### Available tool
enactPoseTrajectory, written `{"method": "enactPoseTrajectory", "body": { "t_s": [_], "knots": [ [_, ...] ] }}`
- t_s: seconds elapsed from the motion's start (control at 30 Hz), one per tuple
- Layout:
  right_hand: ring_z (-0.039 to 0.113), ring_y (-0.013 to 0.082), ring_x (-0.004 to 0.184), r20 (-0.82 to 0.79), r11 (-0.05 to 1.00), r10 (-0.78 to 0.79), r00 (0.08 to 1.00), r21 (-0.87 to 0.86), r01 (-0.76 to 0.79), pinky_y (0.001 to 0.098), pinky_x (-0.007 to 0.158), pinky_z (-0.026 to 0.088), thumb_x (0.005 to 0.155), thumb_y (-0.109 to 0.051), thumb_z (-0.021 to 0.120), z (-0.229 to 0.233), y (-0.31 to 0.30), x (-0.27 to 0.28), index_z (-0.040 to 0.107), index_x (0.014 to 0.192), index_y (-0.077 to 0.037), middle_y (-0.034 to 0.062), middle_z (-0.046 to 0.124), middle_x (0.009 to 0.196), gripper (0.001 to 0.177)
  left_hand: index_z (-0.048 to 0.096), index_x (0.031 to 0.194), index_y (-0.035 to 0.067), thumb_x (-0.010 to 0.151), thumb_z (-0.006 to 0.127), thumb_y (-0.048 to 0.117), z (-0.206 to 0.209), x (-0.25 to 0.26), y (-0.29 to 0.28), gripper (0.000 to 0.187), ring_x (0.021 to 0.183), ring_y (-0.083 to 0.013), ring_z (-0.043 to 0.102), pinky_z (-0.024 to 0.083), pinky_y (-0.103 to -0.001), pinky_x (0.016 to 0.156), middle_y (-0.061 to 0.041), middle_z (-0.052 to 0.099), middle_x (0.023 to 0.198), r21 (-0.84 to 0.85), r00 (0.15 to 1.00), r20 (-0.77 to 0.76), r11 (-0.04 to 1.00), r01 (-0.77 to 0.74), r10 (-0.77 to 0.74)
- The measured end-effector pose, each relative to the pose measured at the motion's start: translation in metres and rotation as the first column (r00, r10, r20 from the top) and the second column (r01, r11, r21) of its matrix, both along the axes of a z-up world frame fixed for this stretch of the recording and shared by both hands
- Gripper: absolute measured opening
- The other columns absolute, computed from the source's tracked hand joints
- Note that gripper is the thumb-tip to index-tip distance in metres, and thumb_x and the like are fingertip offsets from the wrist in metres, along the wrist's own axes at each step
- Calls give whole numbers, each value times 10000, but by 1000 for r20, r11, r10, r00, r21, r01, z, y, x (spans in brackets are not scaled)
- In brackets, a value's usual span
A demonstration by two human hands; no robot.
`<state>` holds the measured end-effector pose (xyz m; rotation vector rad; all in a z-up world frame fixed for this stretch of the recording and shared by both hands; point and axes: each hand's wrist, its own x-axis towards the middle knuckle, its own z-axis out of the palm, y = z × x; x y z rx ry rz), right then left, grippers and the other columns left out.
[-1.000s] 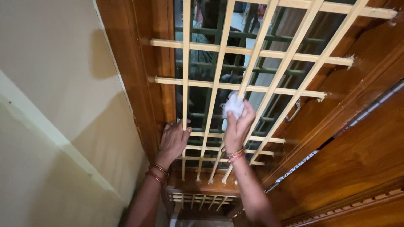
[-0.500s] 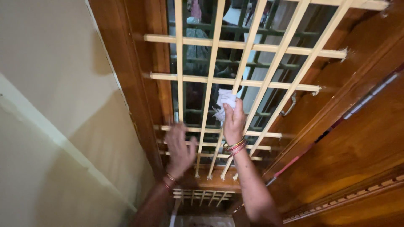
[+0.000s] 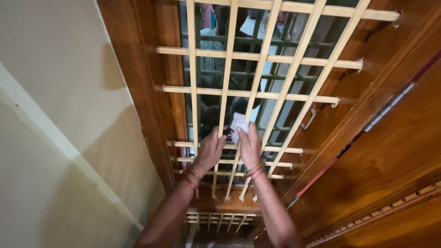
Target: The person wipes the glass panes of a wooden door with a white cloth, moving methodically across the grid pattern. The person uses both hands to hold and maneuver the cloth while cleaning the surface.
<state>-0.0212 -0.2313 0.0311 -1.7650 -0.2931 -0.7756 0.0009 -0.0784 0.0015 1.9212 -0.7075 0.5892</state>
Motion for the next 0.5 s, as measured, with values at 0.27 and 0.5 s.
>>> {"method": "enactPoseTrajectory", "body": {
  "t_s": [0.27,0.5],
  "knots": [
    [692,169,837,169,995,-67,983,-62,78,323,709,555,1054,-136,543,32,-1,14,555,1163,25,132,727,963,195,571,1217,11,1087,396,313,9,1,14,373,798,-313,706,536,-434,749,-165,676,833,-44,988,-72,990,132,-135],
    [727,192,857,162,971,-88,983,-207,121,322,670,601,1084,-121,503,-36,1,7,512,1150,-6,155,732,1015,133,615,1096,0,1079,383,307,7,6,18,386,840,-334,642,506,-429,756,-186,586,972,-73,995,-3,993,96,-96]
  ]
}}
